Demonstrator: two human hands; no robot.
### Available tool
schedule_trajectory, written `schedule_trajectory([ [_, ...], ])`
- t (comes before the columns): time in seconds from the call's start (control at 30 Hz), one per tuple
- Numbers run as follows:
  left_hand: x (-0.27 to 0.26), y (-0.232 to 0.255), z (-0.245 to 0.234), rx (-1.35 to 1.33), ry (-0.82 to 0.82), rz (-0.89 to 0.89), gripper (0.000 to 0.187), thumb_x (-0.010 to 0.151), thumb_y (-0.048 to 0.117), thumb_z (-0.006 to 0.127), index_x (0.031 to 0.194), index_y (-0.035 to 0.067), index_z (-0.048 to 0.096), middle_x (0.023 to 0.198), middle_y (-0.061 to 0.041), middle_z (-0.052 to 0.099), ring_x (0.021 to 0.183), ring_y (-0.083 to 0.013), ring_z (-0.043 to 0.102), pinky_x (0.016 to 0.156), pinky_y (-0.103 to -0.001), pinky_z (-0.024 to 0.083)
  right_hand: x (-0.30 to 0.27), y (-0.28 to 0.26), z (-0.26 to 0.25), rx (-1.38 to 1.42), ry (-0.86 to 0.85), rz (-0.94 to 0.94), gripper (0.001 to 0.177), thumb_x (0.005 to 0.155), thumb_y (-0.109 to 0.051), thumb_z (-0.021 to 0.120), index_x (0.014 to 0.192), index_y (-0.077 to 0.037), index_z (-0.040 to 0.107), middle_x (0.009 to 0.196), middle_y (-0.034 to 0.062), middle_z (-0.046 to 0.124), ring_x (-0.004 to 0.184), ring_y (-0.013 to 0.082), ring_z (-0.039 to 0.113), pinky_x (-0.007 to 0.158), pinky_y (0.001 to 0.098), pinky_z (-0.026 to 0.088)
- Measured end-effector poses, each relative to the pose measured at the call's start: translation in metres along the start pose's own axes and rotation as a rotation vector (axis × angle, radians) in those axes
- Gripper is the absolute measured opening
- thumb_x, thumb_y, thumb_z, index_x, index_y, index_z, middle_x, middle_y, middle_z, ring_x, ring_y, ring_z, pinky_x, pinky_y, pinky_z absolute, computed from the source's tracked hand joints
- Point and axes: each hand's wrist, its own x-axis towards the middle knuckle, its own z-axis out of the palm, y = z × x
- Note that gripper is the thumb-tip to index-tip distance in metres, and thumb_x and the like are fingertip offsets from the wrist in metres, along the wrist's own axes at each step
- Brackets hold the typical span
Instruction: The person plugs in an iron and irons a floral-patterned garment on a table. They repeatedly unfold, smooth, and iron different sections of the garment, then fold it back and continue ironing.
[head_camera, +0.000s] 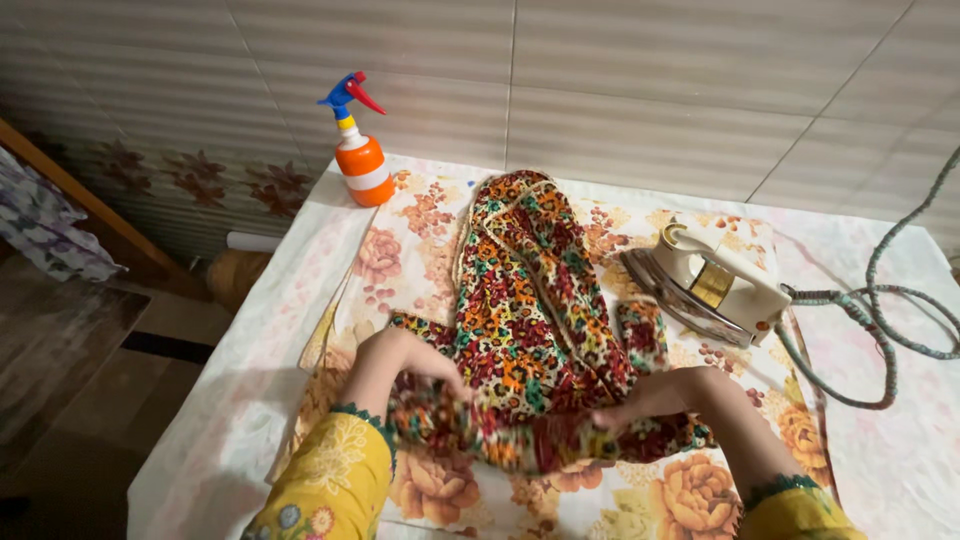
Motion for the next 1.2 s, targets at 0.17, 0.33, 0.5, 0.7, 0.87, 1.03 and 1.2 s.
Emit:
schedule_trajectory([
  [0.17,0.031,0.007,0.017,-0.238,0.386,0.188,0.074,0.087,0.069,0.056,0.126,0.008,0.07,0.142,-0.015,0.061,0.133,-0.0308,0.056,0.111,-0.048,0.044,0.01,-0.001,0.003,0.442,0.505,0.123,0.069,0.094,-0.069,0.046,0.133,-0.017,0.068,0.131,0.0178,0.075,0.119,0.0339,0.072,0.108,0.0484,0.053],
  [0.33,0.05,0.029,0.061,-0.409,0.791,0.236,0.065,0.093,0.017,0.071,0.147,0.009,0.035,0.154,-0.02,0.037,0.131,-0.0362,0.045,0.104,-0.051,0.04,0.027,-0.025,0.029,0.182,0.708,0.253,0.063,0.094,-0.032,0.066,0.151,-0.023,0.041,0.149,0.0247,0.038,0.116,0.0359,0.063,0.098,0.0428,0.056],
  [0.5,0.039,0.028,0.082,-0.437,0.805,0.287,0.043,0.082,-0.011,0.056,0.12,0.01,0.062,0.121,-0.011,0.065,0.102,-0.0263,0.068,0.081,-0.038,0.058,0.04,-0.015,0.049,0.048,0.741,0.237,0.068,0.088,-0.004,0.057,0.152,-0.024,0.043,0.133,0.0225,0.058,0.099,0.0332,0.072,0.086,0.0408,0.061],
  [0.7,0.026,0.017,0.07,-0.095,0.512,0.024,0.02,0.094,0.017,0.062,0.078,0.006,0.06,0.108,-0.018,0.074,0.093,-0.0261,0.067,0.07,-0.034,0.05,0.061,0.036,0.056,-0.128,0.284,0.122,0.028,0.095,-0.025,0.06,0.118,-0.022,0.076,0.103,0.0078,0.078,0.099,0.0238,0.076,0.086,0.0396,0.06],
  [0.87,0.041,0.016,0.075,-0.215,0.695,0.114,0.029,0.099,0.026,0.063,0.091,-0.001,0.061,0.131,-0.026,0.055,0.097,-0.0237,0.067,0.074,-0.033,0.058,0.027,0.012,0.052,0.094,0.522,0.376,0.044,0.093,-0.04,0.067,0.132,-0.021,0.058,0.128,0.0166,0.056,0.113,0.0361,0.061,0.091,0.0511,0.054],
  [1.03,0.059,0.014,0.087,-0.359,0.978,0.26,0.049,0.079,-0.002,0.07,0.122,0.01,0.05,0.124,-0.014,0.059,0.1,-0.0289,0.066,0.086,-0.039,0.057,0.034,0.004,0.069,0.153,0.793,0.222,0.061,0.081,-0.019,0.065,0.139,-0.021,0.048,0.133,0.0249,0.049,0.104,0.0431,0.065,0.086,0.05,0.059],
  [1.2,0.047,0.01,0.076,-0.304,0.633,0.147,0.026,0.086,0.013,0.072,0.11,0.007,0.064,0.11,-0.013,0.071,0.103,-0.0253,0.07,0.095,-0.038,0.055,0.073,0.064,0.094,-0.002,0.568,0.148,0.039,0.083,-0.017,0.069,0.122,-0.014,0.062,0.098,0.0147,0.07,0.092,0.0335,0.072,0.08,0.0446,0.059],
])
